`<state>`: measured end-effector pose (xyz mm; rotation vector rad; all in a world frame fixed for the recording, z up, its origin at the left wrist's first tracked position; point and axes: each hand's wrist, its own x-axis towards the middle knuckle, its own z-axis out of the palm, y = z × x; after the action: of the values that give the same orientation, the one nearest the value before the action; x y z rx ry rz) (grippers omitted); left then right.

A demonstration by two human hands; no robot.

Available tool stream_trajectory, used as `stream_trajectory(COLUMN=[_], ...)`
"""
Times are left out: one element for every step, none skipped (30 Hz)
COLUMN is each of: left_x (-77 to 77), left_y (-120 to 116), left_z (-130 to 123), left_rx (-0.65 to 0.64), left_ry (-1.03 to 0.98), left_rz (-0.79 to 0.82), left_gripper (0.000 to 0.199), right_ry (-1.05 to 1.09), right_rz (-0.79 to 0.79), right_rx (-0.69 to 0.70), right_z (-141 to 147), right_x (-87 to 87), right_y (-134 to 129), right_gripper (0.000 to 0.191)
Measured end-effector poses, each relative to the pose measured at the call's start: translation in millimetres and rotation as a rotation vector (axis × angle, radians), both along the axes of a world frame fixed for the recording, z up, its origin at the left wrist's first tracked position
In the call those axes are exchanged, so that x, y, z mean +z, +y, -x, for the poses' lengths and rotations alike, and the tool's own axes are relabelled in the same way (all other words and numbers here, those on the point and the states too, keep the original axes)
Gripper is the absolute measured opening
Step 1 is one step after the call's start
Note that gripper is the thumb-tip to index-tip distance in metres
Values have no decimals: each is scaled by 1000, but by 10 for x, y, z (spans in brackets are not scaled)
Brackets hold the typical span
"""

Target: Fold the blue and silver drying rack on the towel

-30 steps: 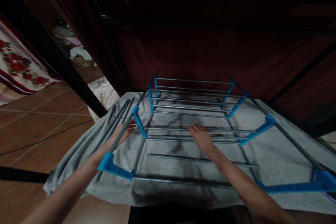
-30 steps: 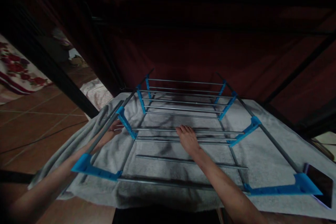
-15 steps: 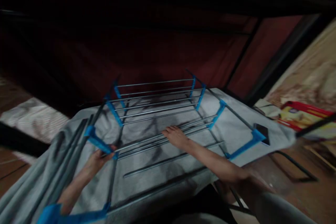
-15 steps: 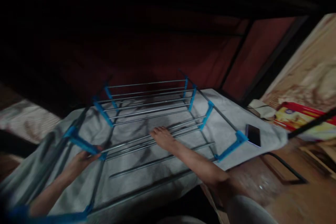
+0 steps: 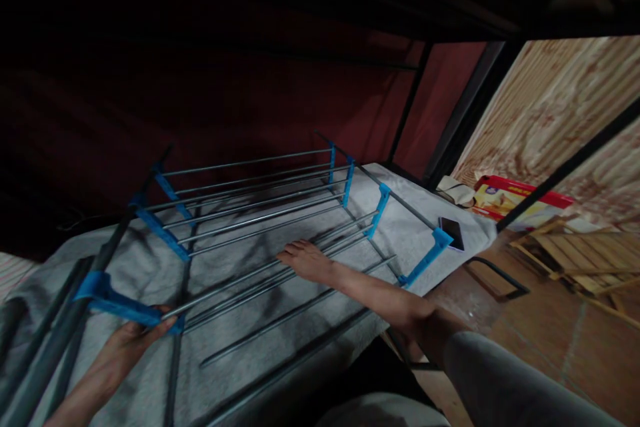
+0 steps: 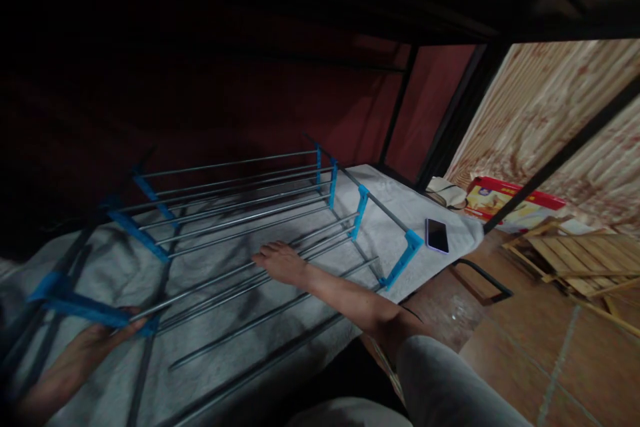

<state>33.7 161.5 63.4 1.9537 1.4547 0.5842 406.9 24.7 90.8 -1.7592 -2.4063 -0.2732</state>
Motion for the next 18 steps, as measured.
stream_trajectory(left_x=[68, 133, 190, 236, 267, 284, 288, 281, 265, 241, 212, 178, 140, 98, 54, 9, -33, -69], left_y=[-58, -109, -151, -182, -202, -213, -216, -212, -203, -189, -172, -152, -127, -98, -66, -33, -2, 22], left_z=[-33, -66, -97, -122, -142, -157, -167, -175, -182, -188, -193, -194, -192, -185, -174, -161, -147, -135], left_rx=[21, 44, 67, 79, 92, 103, 115, 128, 137, 142, 146, 150, 153, 155, 155, 152, 146, 143], left_ry=[-53, -105, -138, -163, -177, -184, -187, -190, -198, -214, -239, -267, -290, -306, -311, -306, -301, -301], left_rz=[75, 127, 159, 180, 189, 193, 194, 191, 179, 162, 142, 122, 106, 92, 80, 69, 61, 55], left_gripper=[79, 84, 88, 90, 91, 92, 91, 90, 88, 85, 82, 78, 74, 70, 67, 66, 65, 66], right_ry=[7, 15, 21, 27, 30, 33, 34, 34, 31, 27, 18, 6, -6, -18, -28, -36, -38, -37], right_rz=[1, 2, 6, 12, 18, 23, 25, 22, 16, 8, 2, 0, 2, 7, 17, 28, 37, 44], right_rx=[-3, -8, -12, -15, -14, -10, 0, 11, 26, 43, 61, 72, 72, 67, 60, 55, 56, 66], right_z=[-4, -8, -13, -16, -16, -11, 0, 19, 44, 75, 109, 143, 173, 197, 213, 220, 220, 215], right_x=[5, 10, 14, 20, 26, 33, 40, 47, 53, 58, 62, 65, 68, 70, 73, 77, 81, 87], right_y=[-5, -9, -11, -13, -16, -19, -21, -22, -19, -11, 2, 21, 43, 68, 91, 111, 126, 132], right_gripper=[21, 21, 21, 21, 21, 22, 23, 24, 25, 27, 28, 29, 31, 34, 37, 40, 43, 45])
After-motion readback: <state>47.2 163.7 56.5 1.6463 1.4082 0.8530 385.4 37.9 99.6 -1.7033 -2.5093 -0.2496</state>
